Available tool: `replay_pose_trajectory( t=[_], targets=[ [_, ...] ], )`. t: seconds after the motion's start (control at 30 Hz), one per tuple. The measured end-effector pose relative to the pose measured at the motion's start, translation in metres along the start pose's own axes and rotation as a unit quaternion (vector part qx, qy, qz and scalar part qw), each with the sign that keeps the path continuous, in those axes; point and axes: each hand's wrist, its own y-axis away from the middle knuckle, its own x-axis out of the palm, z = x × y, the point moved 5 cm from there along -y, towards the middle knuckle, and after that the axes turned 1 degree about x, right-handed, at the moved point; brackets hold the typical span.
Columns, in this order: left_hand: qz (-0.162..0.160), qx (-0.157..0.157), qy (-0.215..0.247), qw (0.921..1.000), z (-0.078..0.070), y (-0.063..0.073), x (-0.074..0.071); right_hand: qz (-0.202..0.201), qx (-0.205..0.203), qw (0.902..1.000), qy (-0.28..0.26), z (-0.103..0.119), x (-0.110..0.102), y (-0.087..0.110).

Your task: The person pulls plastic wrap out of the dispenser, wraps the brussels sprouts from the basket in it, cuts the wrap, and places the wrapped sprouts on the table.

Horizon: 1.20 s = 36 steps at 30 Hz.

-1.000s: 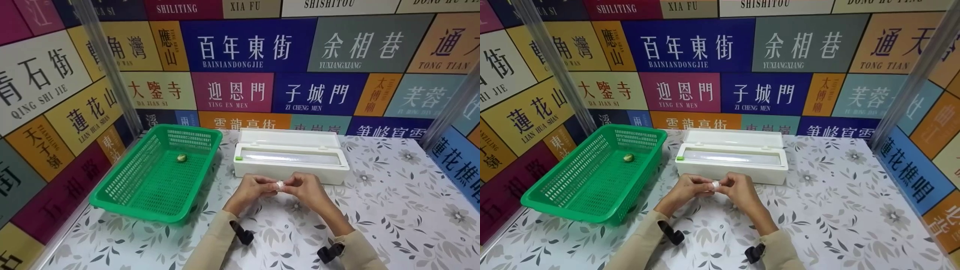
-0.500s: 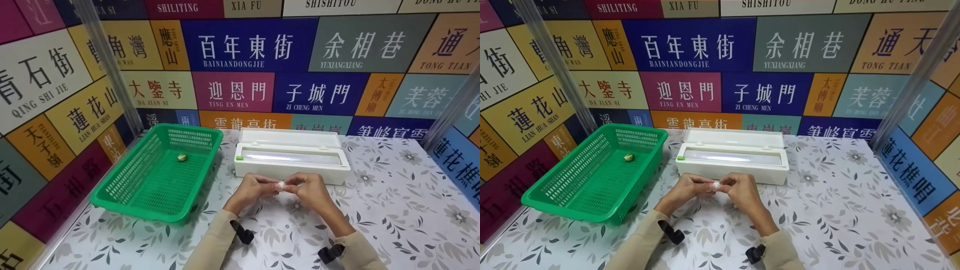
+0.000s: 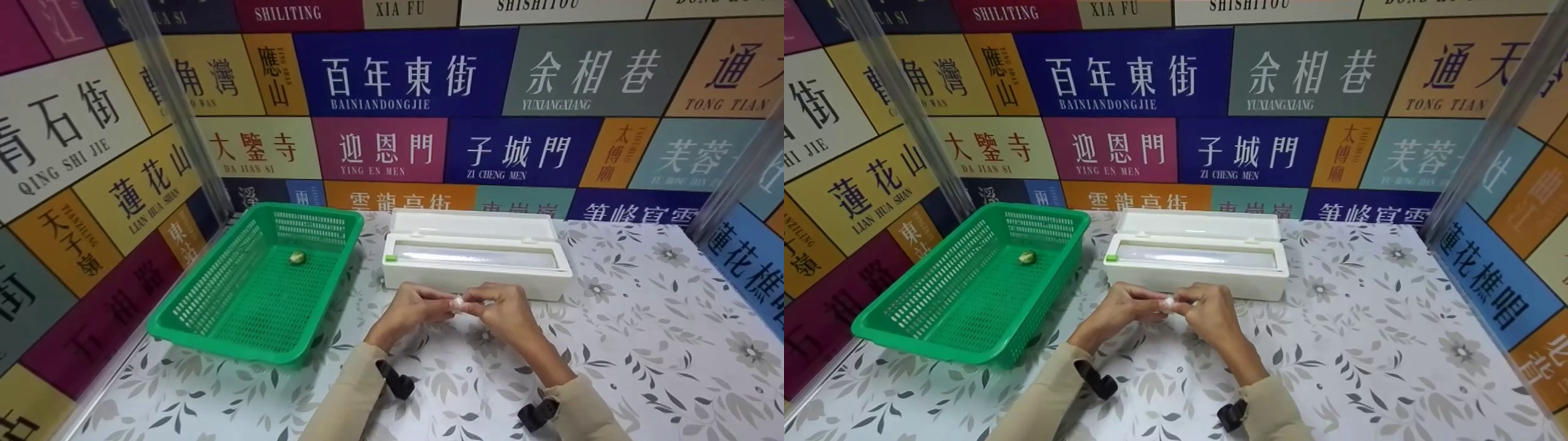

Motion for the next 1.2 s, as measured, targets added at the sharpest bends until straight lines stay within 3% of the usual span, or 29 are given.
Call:
replay_pose_trajectory(
  t=[0.2,0.3,0.53,0.7,1.0,1.2],
  targets=[
    [0.01,-0.011,0.005,0.9999,-0.0007,-0.001,-0.0016,0.008,0.008,0.9996,-0.027,-0.0028,0.0012,-0.0004],
    [-0.001,-0.028,0.019,0.9994,0.0005,-0.0023,-0.0025,0.018,0.019,0.9989,-0.04,-0.0026,0.0013,-0.0004],
    [-0.027,-0.056,0.064,0.996,0.0007,-0.0054,0.001,0.024,0.004,0.9989,-0.04,0.0021,0.0011,-0.0021],
    [-0.041,-0.059,0.054,0.996,0.0046,-0.0042,-0.0017,0.041,0.028,0.9982,-0.035,-0.0018,0.0054,-0.0007],
    [-0.015,-0.071,0.045,0.9964,0.0046,-0.0035,-0.0028,0.038,0.058,0.9965,-0.045,-0.0056,0.0037,-0.0006],
    [-0.06,-0.047,-0.004,0.9971,0.003,-0.0057,-0.0037,0.041,0.059,0.9965,-0.042,-0.0067,0.0048,-0.0014]
  ],
)
